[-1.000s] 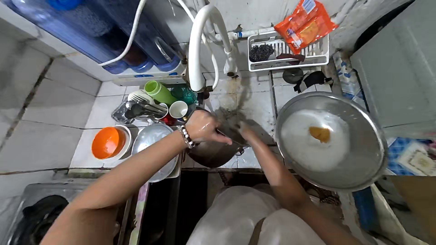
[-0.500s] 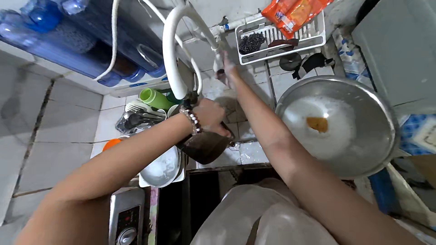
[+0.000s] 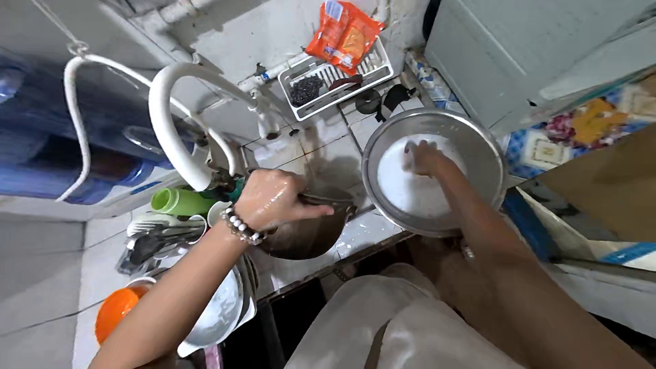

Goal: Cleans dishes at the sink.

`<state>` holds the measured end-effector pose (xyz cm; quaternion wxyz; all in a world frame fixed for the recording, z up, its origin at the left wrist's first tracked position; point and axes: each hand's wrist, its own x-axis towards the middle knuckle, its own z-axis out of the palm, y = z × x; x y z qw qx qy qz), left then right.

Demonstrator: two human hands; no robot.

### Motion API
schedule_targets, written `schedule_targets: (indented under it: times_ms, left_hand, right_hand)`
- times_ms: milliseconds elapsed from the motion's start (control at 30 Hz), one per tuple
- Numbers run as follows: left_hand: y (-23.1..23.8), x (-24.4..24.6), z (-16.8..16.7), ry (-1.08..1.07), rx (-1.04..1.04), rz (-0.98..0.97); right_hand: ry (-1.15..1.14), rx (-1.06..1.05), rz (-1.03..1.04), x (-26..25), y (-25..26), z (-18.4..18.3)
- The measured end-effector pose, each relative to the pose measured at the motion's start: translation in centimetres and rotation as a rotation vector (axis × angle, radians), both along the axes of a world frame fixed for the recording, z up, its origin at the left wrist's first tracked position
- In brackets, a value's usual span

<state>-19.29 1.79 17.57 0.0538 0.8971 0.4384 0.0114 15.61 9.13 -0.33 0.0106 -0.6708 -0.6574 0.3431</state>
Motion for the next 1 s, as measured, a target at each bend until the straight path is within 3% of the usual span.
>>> schedule_targets:
  times_ms: [100, 267, 367, 433, 533, 633, 800, 933, 1000]
  left_hand:
    - [1.5, 2.7, 0.7, -0.233, 0.230, -0.186]
    - [5.2, 10.9, 1.2, -0.369, 0.206, -0.565]
    - [7.0, 16.7, 0.3, -0.284, 0.094, -0.762]
    - [7.3, 20.7, -0.2, -0.099, -0.074, -0.820]
    - [6.5, 26.6, -1.4, 0.305, -0.284, -0.783]
    - [6.3, 30.8, -3.4, 0.494, -0.372, -0.735]
    - [7.9, 34.0, -5.3, 0.480, -0.372, -0.786]
    - [8.1, 34.1, -6.2, 0.349, -0.268, -0.982]
    - [8.0, 33.6, -7.2, 0.260, -0.208, -1.095]
  right_hand:
    - [-0.245, -0.148, 0.141, 1.6, -4.1, -3.8]
    - [-0.154, 0.010, 0.271, 5.7, -6.6, -4.3]
    - [-0.092, 0.097, 0.154, 8.8, -7.5, -4.2]
    - [-0.035, 0.112, 0.045, 9.3, -8.2, -2.6]
    - [0.020, 0.214, -0.053, 8.6, -8.6, -2.6]
    - [0.113, 0.155, -0.080, 8.0, -9.7, -0.4]
    - [0.331, 0.088, -0.215, 8.0, -10.5, -0.1]
    - [0.306, 0.117, -0.122, 8.1, -9.6, -1.1]
    - [0.380, 0.236, -0.071, 8.0, -9.2, -1.6]
